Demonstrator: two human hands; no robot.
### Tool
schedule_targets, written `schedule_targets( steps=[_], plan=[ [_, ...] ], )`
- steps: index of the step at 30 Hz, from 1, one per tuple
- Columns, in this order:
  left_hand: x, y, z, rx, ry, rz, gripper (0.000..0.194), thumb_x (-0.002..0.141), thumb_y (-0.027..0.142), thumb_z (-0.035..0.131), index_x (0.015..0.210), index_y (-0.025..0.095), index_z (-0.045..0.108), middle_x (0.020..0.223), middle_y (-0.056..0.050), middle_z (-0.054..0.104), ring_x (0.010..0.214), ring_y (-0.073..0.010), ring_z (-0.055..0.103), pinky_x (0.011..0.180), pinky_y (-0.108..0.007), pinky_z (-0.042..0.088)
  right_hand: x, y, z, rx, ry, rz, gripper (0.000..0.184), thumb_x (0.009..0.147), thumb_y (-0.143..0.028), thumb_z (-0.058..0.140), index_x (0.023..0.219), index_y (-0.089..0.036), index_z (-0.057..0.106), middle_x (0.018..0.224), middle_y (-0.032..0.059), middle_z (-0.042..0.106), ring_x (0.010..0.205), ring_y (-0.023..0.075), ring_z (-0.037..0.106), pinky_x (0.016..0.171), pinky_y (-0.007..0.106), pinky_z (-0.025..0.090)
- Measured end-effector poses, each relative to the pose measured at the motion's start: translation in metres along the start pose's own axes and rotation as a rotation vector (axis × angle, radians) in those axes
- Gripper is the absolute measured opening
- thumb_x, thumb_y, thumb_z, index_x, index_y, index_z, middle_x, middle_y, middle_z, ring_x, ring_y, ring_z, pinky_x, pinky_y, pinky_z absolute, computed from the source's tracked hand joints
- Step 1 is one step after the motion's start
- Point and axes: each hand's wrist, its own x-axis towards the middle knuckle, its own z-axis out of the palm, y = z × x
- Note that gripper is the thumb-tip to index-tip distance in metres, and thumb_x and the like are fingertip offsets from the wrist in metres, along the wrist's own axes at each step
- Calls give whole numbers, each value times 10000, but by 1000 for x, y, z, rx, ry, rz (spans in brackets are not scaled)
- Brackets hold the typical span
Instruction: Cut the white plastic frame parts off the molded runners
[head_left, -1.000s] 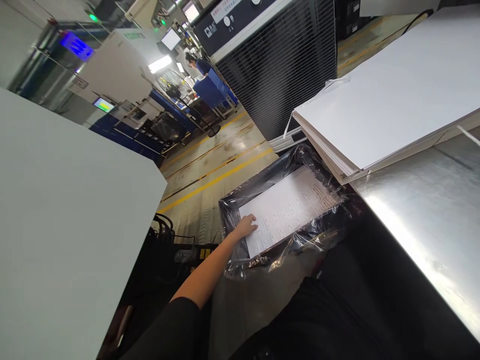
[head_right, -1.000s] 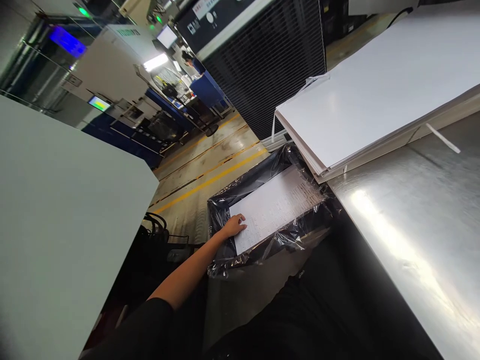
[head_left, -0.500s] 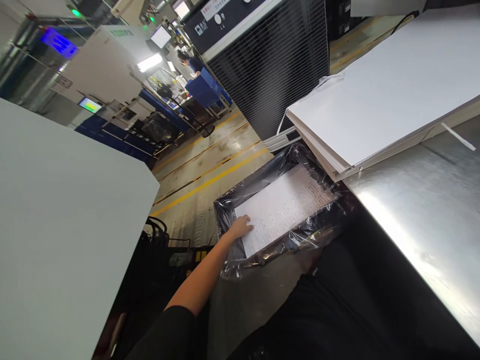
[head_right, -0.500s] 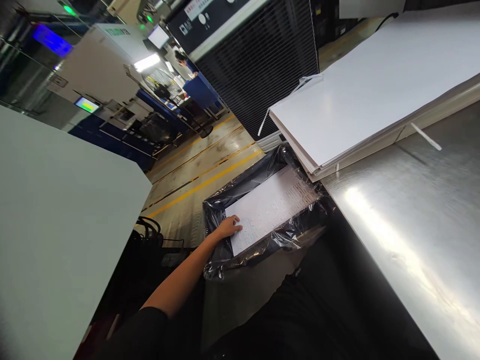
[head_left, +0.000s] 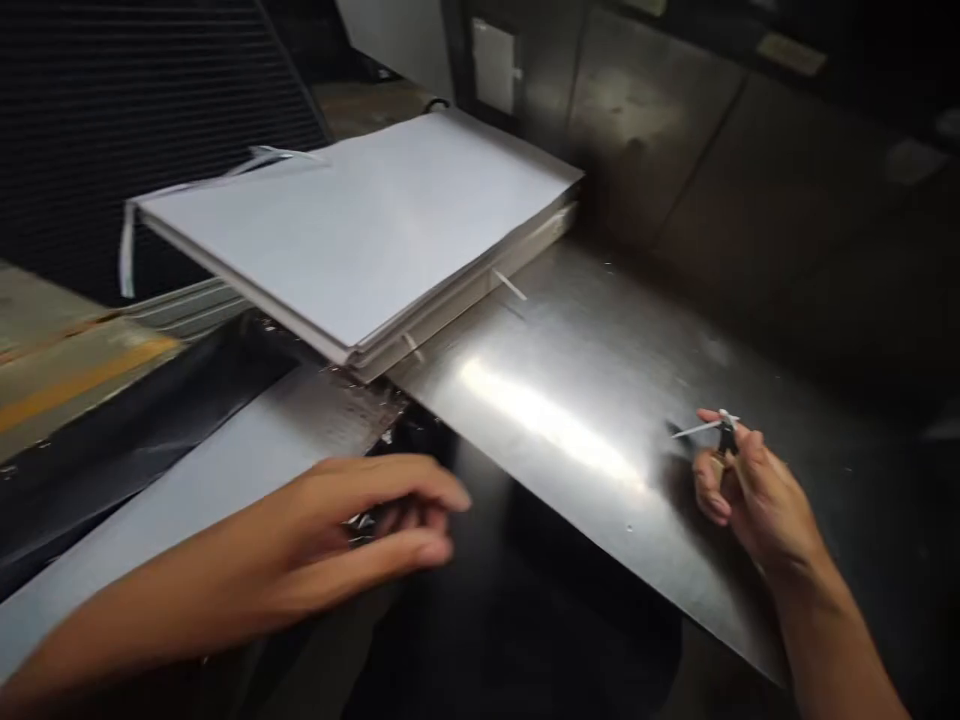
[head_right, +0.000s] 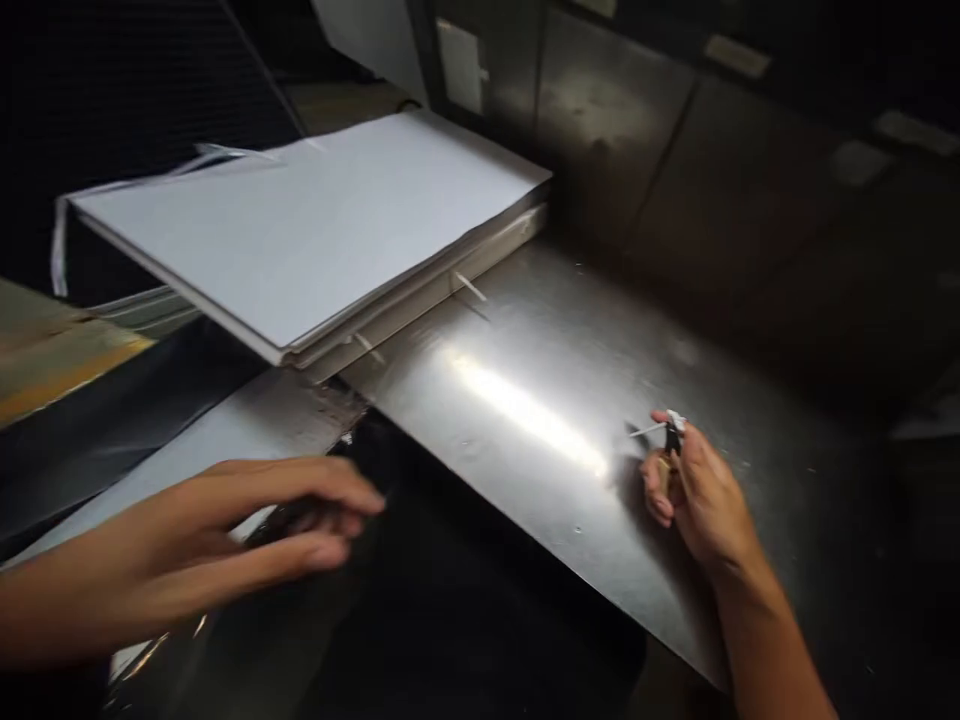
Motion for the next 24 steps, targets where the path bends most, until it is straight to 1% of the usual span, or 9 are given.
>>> schedule_targets(
  steps=[1,2,5,7,9,13,15,19,24],
  plan=[
    [34,18,15,-42,-86,96,260,1082,531,734,1184,319,846,939,-15,760,739,-181,682,607,-229,537,0,-1,1,37,-22,10,761,1066,-832,754,1523,-252,568,776,7,594,487,168,424,414,246,384],
    [69,33,31,-56,-115,152,241,1103,482,719,1189,283,827,969,-23,760,788,-181,695,632,-234,532,1,-1,3,68,-41,14,759,1069,-834,746,1512,-245,564,769,-3,588,480,159,408,410,235,371],
    [161,61,76,-106,-128,292,179,1078,408,751,1102,233,774,973,-13,753,779,-168,685,635,-241,496,1,-4,7,154,-92,5,718,1105,-819,697,1513,-252,532,756,-27,575,467,142,365,411,214,352],
    [207,70,101,-168,-178,342,214,1044,413,791,1114,214,756,992,-20,758,769,-171,680,631,-247,494,-1,-5,8,199,-115,-16,710,1123,-825,660,1530,-263,509,754,-38,573,462,138,348,413,210,358],
    [237,79,120,-239,-250,374,249,1025,421,813,1106,193,752,979,-31,756,780,-176,678,638,-251,493,-4,-7,6,233,-126,-43,720,1125,-841,642,1539,-270,495,751,-43,576,455,137,343,414,213,367],
    [263,97,141,-389,-419,391,230,1037,388,792,1012,163,751,884,-30,723,745,-158,639,634,-244,460,-7,-6,2,282,-116,-108,731,1147,-842,606,1586,-279,446,763,-39,605,455,142,372,429,225,404],
    [266,99,147,-445,-444,397,203,1057,347,762,981,160,743,857,-20,700,732,-142,612,651,-243,451,-8,-4,-1,239,-104,-164,708,1181,-804,584,1624,-276,425,806,-21,638,487,147,424,469,234,430],
    [264,86,155,-431,-360,433,137,1112,280,695,1026,181,736,904,-5,693,797,-141,614,718,-254,459,-12,5,-4,-61,-20,-278,661,1239,-677,587,1742,-315,357,903,3,673,617,167,499,596,266,443],
    [262,68,161,-331,-280,541,83,1149,221,661,1125,206,739,1053,-13,721,927,-161,640,811,-284,481,-16,15,-1,-356,-7,-301,693,1263,-612,563,1817,-335,254,911,-1,637,711,203,559,649,309,455]
  ],
)
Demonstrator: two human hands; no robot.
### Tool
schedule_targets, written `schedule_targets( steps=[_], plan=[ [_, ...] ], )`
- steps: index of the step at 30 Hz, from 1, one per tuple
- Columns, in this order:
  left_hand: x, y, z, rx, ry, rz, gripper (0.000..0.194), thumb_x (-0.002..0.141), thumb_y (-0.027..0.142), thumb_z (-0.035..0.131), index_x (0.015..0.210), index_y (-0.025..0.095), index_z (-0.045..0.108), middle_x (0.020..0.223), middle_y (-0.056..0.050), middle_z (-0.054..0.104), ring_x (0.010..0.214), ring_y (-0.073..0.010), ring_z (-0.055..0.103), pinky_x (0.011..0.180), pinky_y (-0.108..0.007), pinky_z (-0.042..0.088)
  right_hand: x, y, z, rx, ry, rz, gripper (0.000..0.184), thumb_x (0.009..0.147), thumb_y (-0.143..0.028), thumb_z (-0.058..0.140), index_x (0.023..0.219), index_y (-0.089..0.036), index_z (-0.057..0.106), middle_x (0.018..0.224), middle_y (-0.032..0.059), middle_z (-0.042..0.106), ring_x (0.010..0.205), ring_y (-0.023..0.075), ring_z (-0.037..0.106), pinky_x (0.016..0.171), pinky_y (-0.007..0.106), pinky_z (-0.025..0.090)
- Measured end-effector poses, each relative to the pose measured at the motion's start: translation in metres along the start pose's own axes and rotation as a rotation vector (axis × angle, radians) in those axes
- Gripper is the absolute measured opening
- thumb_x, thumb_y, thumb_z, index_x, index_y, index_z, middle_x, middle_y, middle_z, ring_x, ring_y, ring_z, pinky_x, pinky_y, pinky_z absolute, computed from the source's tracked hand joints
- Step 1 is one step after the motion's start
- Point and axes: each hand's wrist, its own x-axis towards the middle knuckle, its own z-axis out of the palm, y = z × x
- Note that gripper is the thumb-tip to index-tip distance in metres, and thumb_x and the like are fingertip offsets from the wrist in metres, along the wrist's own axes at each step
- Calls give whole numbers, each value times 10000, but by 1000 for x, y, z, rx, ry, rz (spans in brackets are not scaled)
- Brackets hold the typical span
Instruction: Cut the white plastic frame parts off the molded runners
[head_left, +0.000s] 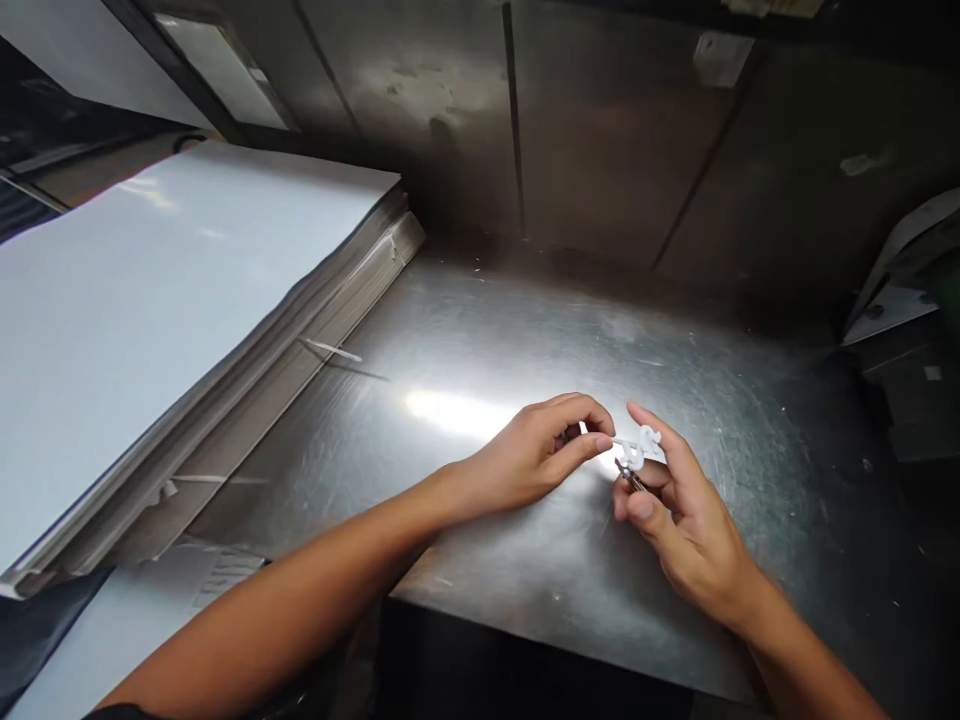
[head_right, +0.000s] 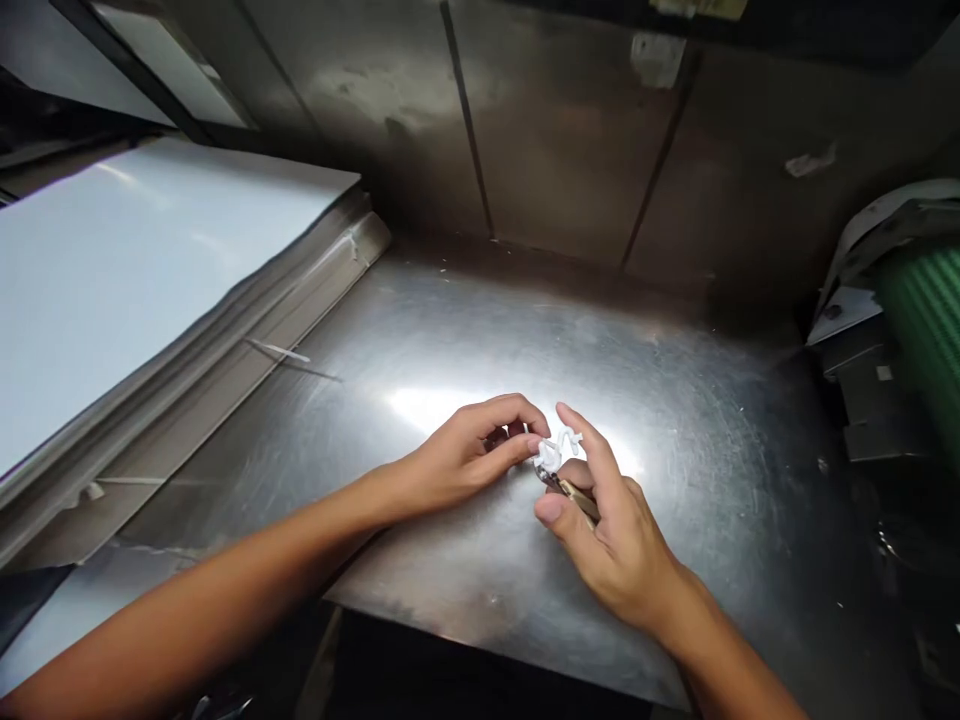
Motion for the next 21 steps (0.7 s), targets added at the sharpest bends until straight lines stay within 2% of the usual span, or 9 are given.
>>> schedule_targets(
  steps=[3,8,11,16,21],
  plan=[
    [0,-1,-1,45,31,72,109,1154,176,648,1156,201,754,1084,-27,697,985,-171,649,875,-300,500,0,1,-1,-56,1,-4,693,1273,-599,531,1826,-308,230,922,11,648,769,231,633,659,323,486],
    [2,1,-5,115,220,138,98,1157,180,663,1114,193,749,1018,-32,669,905,-166,627,760,-283,501,4,3,-8,-229,46,-106,670,1277,-532,563,1824,-343,225,935,6,658,834,247,687,610,306,461],
    [2,1,-9,172,305,181,89,1152,165,679,1095,192,743,1002,-28,663,878,-157,613,733,-274,496,6,2,-11,-270,107,-121,612,1279,-528,561,1792,-301,315,939,6,659,755,218,647,614,303,487],
    [0,1,-9,201,318,211,74,1138,120,697,1126,178,742,1029,-26,638,852,-138,596,721,-260,492,6,1,-11,-285,240,-90,474,1282,-526,562,1667,-258,493,962,7,674,696,182,595,643,297,509],
    [-1,2,-7,209,294,237,90,1138,90,689,1134,165,738,1034,-29,626,871,-133,597,749,-254,499,7,1,-11,-317,270,-95,448,1286,-537,547,1629,-250,519,978,13,687,734,188,623,676,304,532]
  ],
)
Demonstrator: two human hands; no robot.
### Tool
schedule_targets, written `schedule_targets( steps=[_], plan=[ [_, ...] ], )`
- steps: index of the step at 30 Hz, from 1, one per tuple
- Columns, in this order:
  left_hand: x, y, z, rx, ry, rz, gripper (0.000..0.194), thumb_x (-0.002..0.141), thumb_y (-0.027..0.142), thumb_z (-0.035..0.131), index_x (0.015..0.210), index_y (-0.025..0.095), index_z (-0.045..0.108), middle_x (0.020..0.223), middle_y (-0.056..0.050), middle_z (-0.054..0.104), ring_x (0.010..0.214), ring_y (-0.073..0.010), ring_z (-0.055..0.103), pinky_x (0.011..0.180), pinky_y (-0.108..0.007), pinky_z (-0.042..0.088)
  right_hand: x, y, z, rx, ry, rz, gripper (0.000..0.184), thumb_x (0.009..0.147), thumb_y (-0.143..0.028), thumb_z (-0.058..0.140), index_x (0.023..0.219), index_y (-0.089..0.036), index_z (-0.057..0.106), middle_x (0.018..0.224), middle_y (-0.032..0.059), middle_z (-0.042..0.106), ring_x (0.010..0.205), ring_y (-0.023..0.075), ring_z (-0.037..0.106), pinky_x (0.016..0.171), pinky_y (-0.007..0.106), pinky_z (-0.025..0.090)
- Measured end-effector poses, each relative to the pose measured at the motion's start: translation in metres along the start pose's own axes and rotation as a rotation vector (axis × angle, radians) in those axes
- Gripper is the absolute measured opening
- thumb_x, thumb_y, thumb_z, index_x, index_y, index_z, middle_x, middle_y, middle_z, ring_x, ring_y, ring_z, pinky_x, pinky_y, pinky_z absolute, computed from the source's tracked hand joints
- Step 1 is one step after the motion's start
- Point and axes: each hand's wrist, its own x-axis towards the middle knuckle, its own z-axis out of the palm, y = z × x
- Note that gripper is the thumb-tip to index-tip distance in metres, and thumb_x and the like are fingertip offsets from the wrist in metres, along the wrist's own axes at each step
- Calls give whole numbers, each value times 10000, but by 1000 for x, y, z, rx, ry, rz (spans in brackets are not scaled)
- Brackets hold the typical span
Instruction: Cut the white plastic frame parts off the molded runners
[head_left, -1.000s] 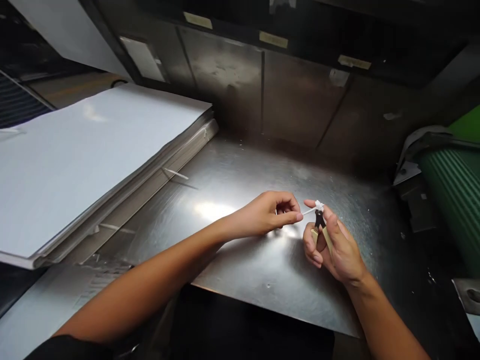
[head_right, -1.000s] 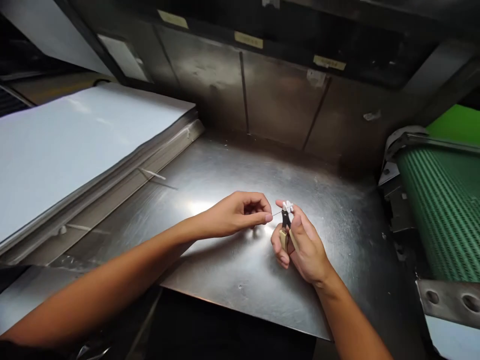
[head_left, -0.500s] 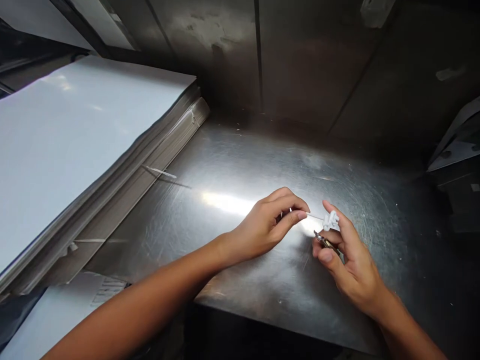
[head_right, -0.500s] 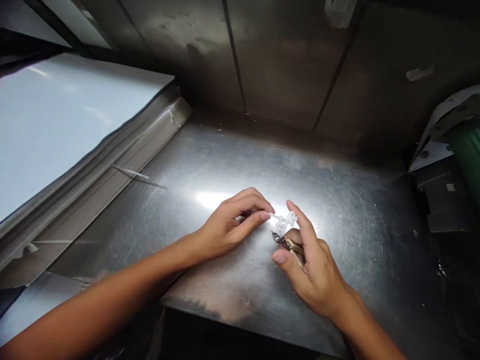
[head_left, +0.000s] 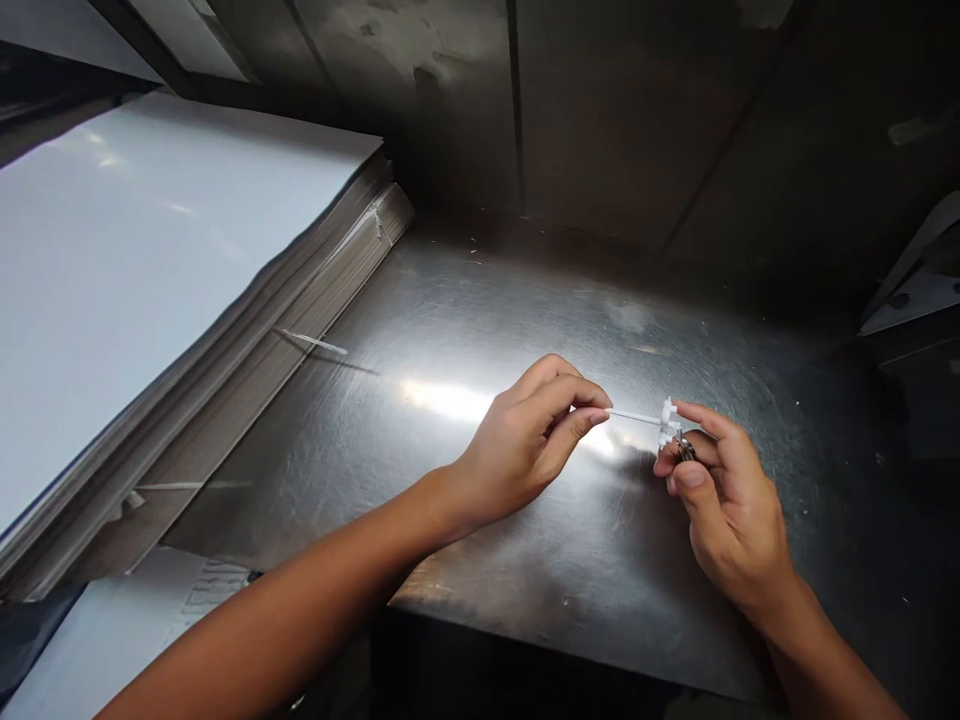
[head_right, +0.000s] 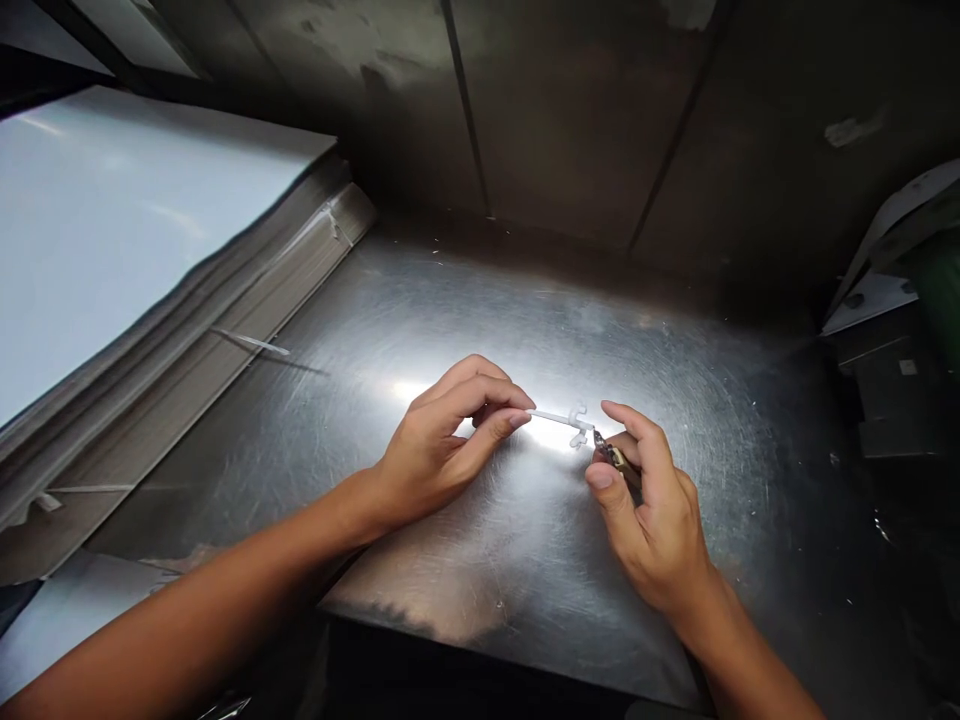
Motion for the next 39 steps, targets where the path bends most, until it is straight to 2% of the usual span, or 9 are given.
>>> schedule_targets(
  steps=[9,15,23,39],
  plan=[
    [-1,0,1,-1,1,12,93,1124,71,707,1137,158,738,1027,-23,620,869,-128,590,744,-244,491,0,-1,1,-38,-11,-9,459,1286,-534,526,1650,-255,498,1008,31,709,771,224,676,651,333,531],
    [-1,-1,3,1,16,12,85,1114,71,722,1132,153,736,1028,-21,619,842,-118,577,699,-236,475,0,0,2,-38,4,-11,455,1286,-522,537,1654,-258,491,1045,22,716,809,210,691,723,335,557],
    [-2,1,1,15,4,6,61,1131,124,712,1135,179,740,1021,-27,628,809,-126,580,670,-246,491,2,-1,3,-57,26,-25,463,1284,-516,549,1656,-249,480,1033,6,719,797,193,690,736,321,564],
    [-2,0,3,21,27,33,98,1093,54,729,1111,150,734,1013,-19,621,831,-112,586,666,-212,480,3,-1,2,-86,58,-51,458,1290,-522,535,1643,-235,480,1047,-7,733,823,170,715,741,275,573]
  ],
)
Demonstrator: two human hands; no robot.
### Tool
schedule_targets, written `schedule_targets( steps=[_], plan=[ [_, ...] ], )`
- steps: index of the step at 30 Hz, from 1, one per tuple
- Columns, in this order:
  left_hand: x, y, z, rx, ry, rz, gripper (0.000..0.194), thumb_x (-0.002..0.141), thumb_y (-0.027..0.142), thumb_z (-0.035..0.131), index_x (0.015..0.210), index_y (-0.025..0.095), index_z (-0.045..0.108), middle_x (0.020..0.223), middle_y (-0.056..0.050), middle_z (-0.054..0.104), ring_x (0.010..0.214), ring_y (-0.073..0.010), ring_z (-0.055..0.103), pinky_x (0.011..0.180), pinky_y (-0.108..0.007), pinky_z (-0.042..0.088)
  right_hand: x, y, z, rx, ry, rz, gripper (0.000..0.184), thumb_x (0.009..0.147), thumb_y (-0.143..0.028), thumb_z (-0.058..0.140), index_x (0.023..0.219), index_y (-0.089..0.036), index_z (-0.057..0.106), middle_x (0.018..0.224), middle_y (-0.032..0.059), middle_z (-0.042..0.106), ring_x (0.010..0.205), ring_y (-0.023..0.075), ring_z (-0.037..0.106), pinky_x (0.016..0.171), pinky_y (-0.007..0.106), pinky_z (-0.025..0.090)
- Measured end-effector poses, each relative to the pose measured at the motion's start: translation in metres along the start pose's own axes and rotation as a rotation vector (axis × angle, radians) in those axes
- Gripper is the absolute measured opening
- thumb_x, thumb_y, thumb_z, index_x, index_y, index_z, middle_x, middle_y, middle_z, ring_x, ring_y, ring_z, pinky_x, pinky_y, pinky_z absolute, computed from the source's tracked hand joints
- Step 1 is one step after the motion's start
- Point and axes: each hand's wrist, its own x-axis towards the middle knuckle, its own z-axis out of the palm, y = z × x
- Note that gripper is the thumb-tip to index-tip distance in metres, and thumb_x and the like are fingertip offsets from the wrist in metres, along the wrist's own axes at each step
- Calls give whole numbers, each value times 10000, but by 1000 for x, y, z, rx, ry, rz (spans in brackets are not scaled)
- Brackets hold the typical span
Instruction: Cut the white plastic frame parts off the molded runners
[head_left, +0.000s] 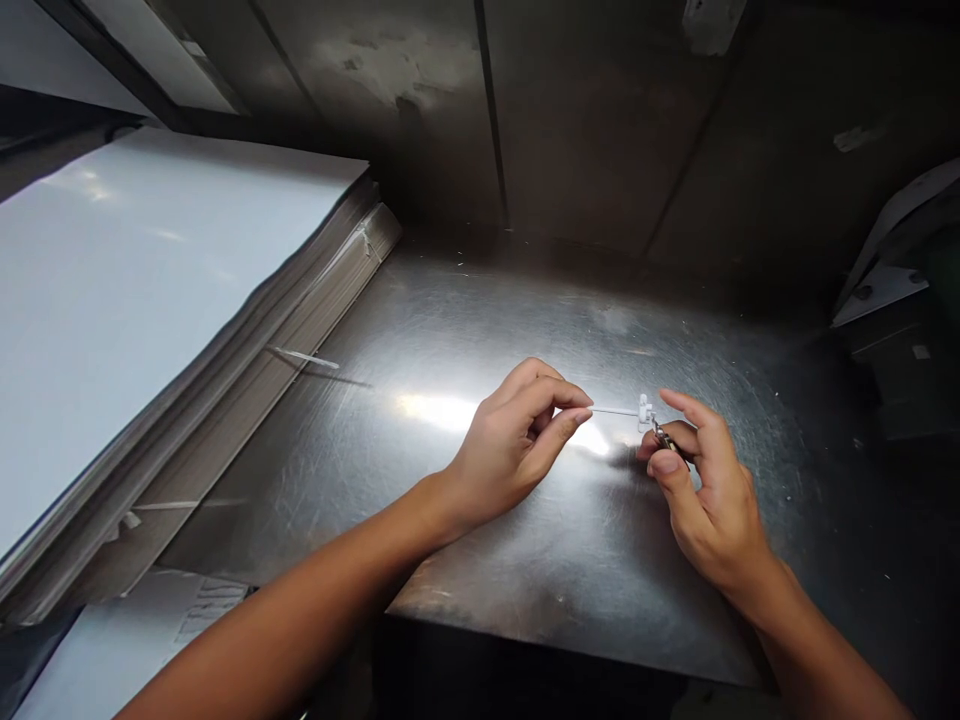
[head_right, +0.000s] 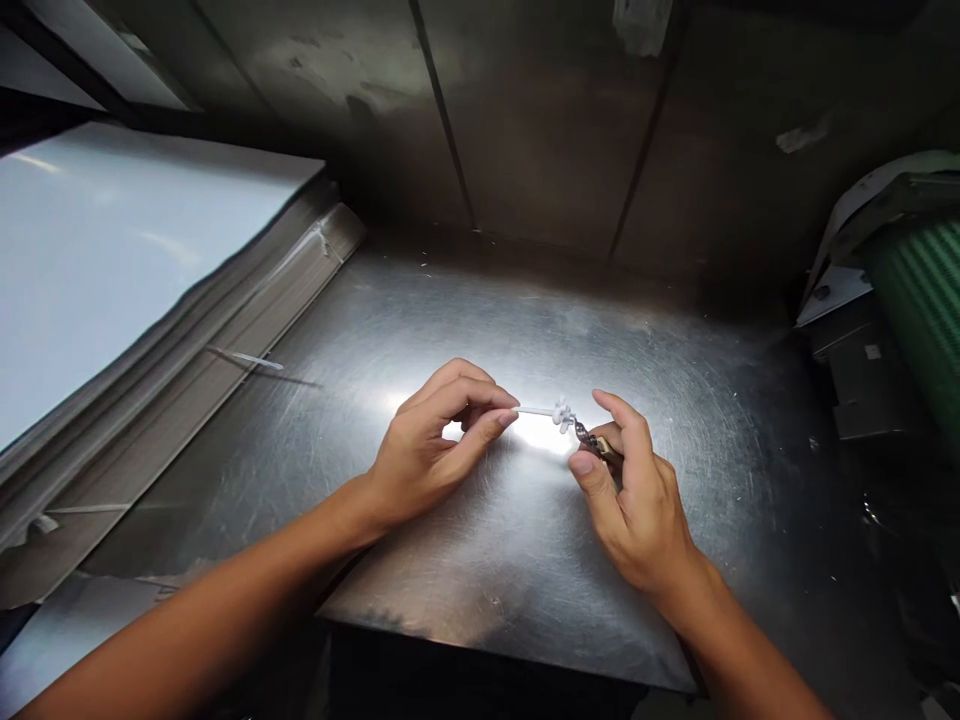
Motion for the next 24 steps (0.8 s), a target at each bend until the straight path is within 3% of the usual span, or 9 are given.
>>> schedule_targets(
  steps=[6,13,19,24],
  plan=[
    [-1,-1,0,-7,-5,20,89,1094,62,741,1126,144,735,1019,-18,622,816,-104,581,665,-206,480,-1,0,0,-4,-1,5,465,1287,-524,544,1644,-233,477,1039,-13,736,801,159,714,736,264,575],
    [-1,-1,0,-12,-17,6,67,1098,78,740,1114,144,739,1008,-22,630,801,-112,581,652,-223,470,-1,0,-1,-55,10,6,495,1282,-533,549,1643,-203,477,988,2,739,799,183,733,626,246,543],
    [-2,-1,1,-13,-23,27,64,1096,87,741,1110,149,736,985,-14,627,763,-109,554,648,-242,459,0,-1,1,-106,-7,-1,396,1299,-487,488,1557,-187,511,793,-57,628,561,150,592,536,235,466],
    [-1,1,2,-19,-30,36,48,1102,105,736,1098,153,733,959,-12,626,756,-110,555,641,-245,454,0,-3,4,-150,5,-21,327,1311,-504,461,1425,-204,524,733,-85,589,505,135,573,516,214,450]
  ],
)
